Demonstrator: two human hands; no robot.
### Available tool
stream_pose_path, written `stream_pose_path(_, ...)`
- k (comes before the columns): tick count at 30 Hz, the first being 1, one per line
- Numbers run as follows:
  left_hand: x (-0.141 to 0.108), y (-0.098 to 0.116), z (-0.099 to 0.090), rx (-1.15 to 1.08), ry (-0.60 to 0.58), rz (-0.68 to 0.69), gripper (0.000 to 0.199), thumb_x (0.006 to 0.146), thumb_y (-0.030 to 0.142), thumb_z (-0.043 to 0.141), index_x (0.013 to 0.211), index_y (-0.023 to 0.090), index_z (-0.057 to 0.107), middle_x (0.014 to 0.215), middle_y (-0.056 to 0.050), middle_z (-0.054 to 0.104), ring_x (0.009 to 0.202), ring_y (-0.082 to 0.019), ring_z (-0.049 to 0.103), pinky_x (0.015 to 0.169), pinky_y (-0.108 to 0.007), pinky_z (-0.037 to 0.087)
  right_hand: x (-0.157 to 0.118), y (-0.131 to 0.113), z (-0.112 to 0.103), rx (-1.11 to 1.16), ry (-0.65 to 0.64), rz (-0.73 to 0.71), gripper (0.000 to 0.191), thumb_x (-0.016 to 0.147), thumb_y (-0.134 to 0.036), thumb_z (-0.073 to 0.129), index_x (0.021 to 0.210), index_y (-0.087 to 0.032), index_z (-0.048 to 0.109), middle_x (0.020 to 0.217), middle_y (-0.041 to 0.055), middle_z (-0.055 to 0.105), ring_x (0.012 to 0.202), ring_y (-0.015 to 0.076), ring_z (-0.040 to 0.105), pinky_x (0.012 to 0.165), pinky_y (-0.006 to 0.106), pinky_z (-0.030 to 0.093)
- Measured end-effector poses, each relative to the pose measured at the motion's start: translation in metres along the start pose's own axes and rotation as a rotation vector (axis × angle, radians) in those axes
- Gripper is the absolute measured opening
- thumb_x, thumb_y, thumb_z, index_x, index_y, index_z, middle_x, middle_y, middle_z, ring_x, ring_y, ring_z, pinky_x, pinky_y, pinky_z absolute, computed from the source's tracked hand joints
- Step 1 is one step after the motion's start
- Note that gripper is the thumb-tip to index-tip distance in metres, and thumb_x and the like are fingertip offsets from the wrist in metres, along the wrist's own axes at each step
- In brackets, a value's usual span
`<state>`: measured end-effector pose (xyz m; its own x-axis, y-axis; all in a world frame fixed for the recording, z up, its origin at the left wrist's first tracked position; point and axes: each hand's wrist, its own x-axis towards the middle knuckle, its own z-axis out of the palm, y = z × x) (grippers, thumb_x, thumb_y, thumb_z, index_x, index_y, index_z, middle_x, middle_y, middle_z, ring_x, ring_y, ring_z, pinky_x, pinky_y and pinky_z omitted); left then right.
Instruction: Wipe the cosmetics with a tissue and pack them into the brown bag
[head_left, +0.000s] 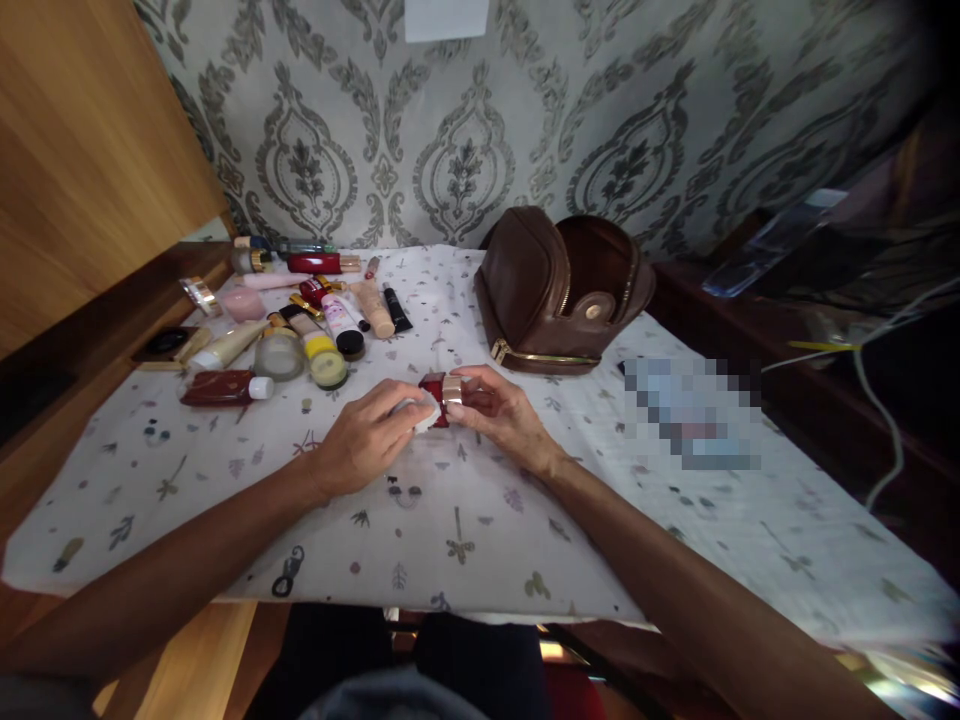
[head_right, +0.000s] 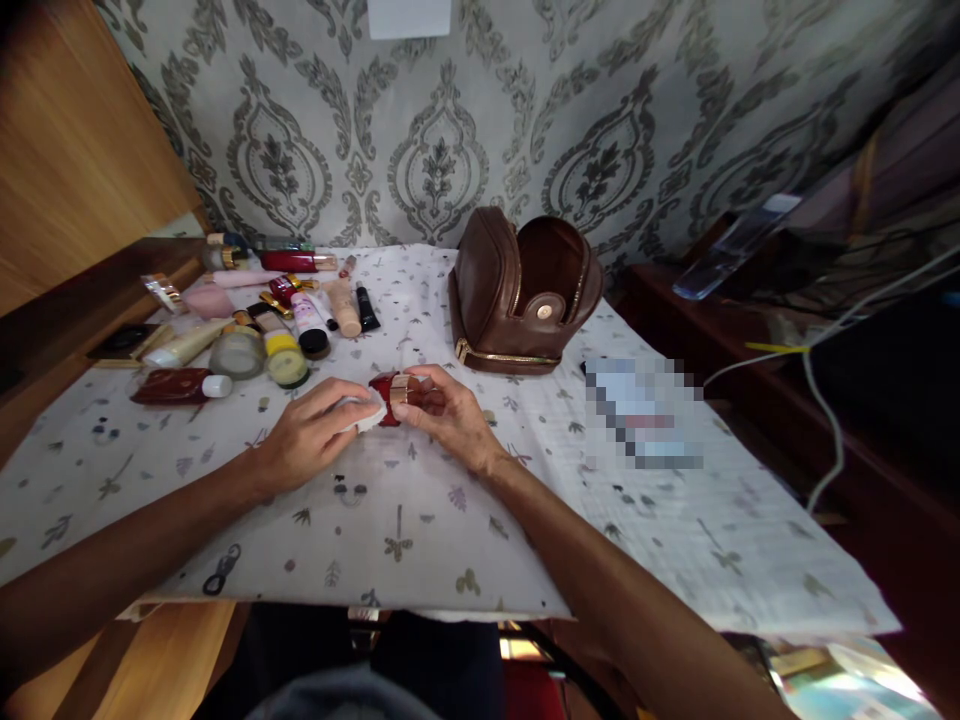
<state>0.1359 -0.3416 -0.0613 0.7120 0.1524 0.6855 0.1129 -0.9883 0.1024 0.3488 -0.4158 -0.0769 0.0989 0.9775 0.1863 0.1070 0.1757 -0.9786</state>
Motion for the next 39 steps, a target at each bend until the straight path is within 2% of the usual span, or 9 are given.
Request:
stream_pose_path(4, 0.0, 0.001, 0.001, -0.016, 0.012, -0.025, 0.031, 0.09, 0.002, 0.046, 0.112, 0.019, 0.061, 0.106, -0.009, 0.064, 0.095, -0.019, 0.064, 0.08, -0.033, 0.057, -0.001, -0.004, 0.002, -0.049, -0.014, -0.043, 0.048, 0.072, -0.051, 0.081, 0.107, -0.025, 0.059, 0.095, 0.0027, 0.07, 0.087, 0.0199, 0.068, 0.081, 0.036, 0.055)
stream_pose_path(9, 0.004, -0.001, 0.001, -0.024, 0.066, -0.075, 0.032, 0.089, 0.002, 0.048, 0.112, 0.02, 0.062, 0.106, -0.009, 0.063, 0.097, -0.02, 0.063, 0.083, -0.034, 0.057, -0.005, -0.01, 0.005, -0.223, -0.008, -0.123, 0.052, 0.071, -0.056, 0.08, 0.106, -0.023, 0.06, 0.084, 0.0006, 0.066, 0.074, 0.0169, 0.062, 0.067, 0.03, 0.05)
stream_pose_path(13, 0.005, -0.004, 0.001, -0.026, 0.087, -0.098, 0.034, 0.088, 0.001, 0.048, 0.111, 0.02, 0.064, 0.107, -0.009, 0.063, 0.098, -0.02, 0.063, 0.084, -0.034, 0.057, -0.006, -0.013, 0.006, -0.262, -0.004, -0.15, 0.049, 0.074, -0.053, 0.079, 0.107, -0.022, 0.061, 0.086, 0.0006, 0.066, 0.074, 0.0158, 0.06, 0.067, 0.029, 0.048)
stream_pose_path(22, 0.002, -0.002, 0.006, -0.074, 0.047, -0.078, 0.036, 0.088, 0.001, 0.046, 0.113, 0.021, 0.062, 0.106, -0.009, 0.064, 0.097, -0.021, 0.064, 0.082, -0.037, 0.058, -0.005, -0.006, 0.001, -0.279, 0.048, -0.024, 0.046, 0.081, -0.057, 0.07, 0.109, -0.023, 0.058, 0.083, 0.0005, 0.065, 0.068, 0.0156, 0.057, 0.063, 0.03, 0.046)
stream_pose_path(24, 0.002, -0.003, 0.006, -0.078, 0.043, -0.076, 0.037, 0.088, 0.001, 0.046, 0.114, 0.022, 0.062, 0.106, -0.009, 0.064, 0.096, -0.021, 0.064, 0.081, -0.037, 0.058, -0.005, -0.005, -0.001, -0.295, 0.046, -0.019, 0.05, 0.081, -0.057, 0.07, 0.115, -0.023, 0.058, 0.083, 0.0003, 0.064, 0.066, 0.0154, 0.057, 0.062, 0.03, 0.046)
stream_pose_path(28, 0.002, -0.005, 0.004, -0.07, 0.037, -0.075, 0.036, 0.087, 0.0, 0.047, 0.113, 0.02, 0.062, 0.106, -0.009, 0.063, 0.097, -0.02, 0.064, 0.081, -0.035, 0.058, -0.005, -0.005, -0.004, -0.248, -0.046, -0.063, 0.064, 0.079, -0.05, 0.075, 0.134, -0.028, 0.053, 0.106, 0.0039, 0.065, 0.076, 0.0162, 0.061, 0.069, 0.031, 0.051)
stream_pose_path(31, 0.002, -0.007, 0.003, -0.073, 0.038, -0.074, 0.036, 0.086, -0.002, 0.046, 0.112, 0.018, 0.062, 0.107, -0.009, 0.062, 0.097, -0.019, 0.064, 0.081, -0.032, 0.057, -0.004, -0.004, -0.006, -0.205, -0.1, -0.091, 0.059, 0.081, -0.043, 0.075, 0.135, -0.029, 0.055, 0.12, 0.0061, 0.062, 0.086, 0.0171, 0.063, 0.077, 0.033, 0.053)
stream_pose_path(35, 0.002, -0.007, 0.002, -0.083, 0.042, -0.073, 0.037, 0.086, -0.002, 0.047, 0.113, 0.019, 0.062, 0.107, -0.008, 0.063, 0.097, -0.018, 0.064, 0.083, -0.031, 0.057, -0.005, -0.004, -0.004, -0.099, -0.111, -0.027, 0.06, 0.079, -0.042, 0.078, 0.132, -0.028, 0.056, 0.113, 0.0051, 0.066, 0.086, 0.0184, 0.066, 0.08, 0.035, 0.055)
stream_pose_path(39, 0.001, -0.005, 0.0, -0.07, 0.042, -0.069, 0.035, 0.088, 0.0, 0.048, 0.115, 0.018, 0.061, 0.108, -0.01, 0.063, 0.099, -0.019, 0.064, 0.084, -0.033, 0.056, -0.006, -0.003, -0.001, -0.099, -0.092, 0.016, 0.059, 0.078, -0.048, 0.077, 0.13, -0.027, 0.056, 0.096, 0.0029, 0.069, 0.082, 0.0198, 0.067, 0.073, 0.034, 0.055)
